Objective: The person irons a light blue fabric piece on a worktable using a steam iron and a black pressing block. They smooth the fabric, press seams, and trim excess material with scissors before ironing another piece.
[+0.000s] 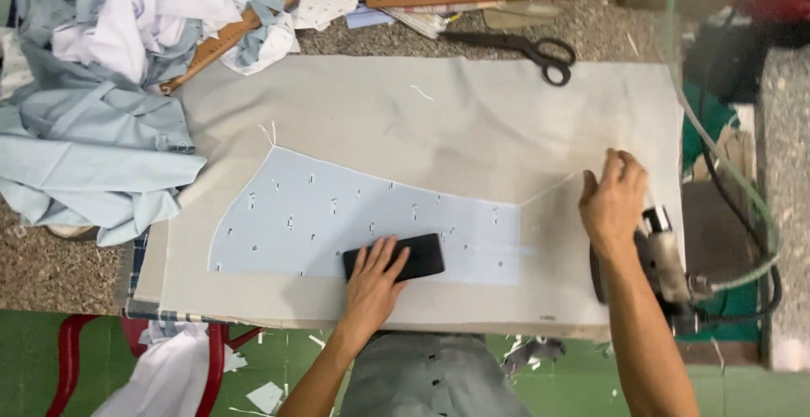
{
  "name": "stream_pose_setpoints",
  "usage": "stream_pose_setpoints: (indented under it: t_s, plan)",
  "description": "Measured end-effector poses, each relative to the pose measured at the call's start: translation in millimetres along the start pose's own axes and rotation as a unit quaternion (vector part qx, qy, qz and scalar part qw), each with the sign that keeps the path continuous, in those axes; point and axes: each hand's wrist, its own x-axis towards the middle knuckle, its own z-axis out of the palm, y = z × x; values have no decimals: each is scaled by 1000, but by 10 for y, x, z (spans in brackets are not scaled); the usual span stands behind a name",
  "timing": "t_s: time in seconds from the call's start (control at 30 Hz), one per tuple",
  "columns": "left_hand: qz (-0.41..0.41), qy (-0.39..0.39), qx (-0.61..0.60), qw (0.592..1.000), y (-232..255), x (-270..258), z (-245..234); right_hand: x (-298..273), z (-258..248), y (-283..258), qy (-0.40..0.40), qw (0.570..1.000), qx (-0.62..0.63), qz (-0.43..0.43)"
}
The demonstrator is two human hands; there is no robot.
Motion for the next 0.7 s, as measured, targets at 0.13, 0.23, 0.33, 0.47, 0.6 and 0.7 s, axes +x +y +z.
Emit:
stream_pose_setpoints:
  t_s: [0.13,0.23,0.33,0.47,0.6,0.7]
  plan:
    - [-132,82,73,985,-68,-55,79,908,966,133,1,991,9,-136]
    - [-206,109,70,970,-58,207,113,1544,1592,353,-19,982,50,-180]
    - [-225,125,48,965,-131,580,237,1885,2128,606,-114,976,2,-184]
    - [-225,245,98,938,-43,940,61,2065,2079,649,-199,943,-152,-221]
    - [-244,280,51,927,107,503,-263,2036,1368,224,-280,948,44,-144]
    - [-323,275,71,903,-201,-160,-116,2026,1294,274,-366,930,-25,-4]
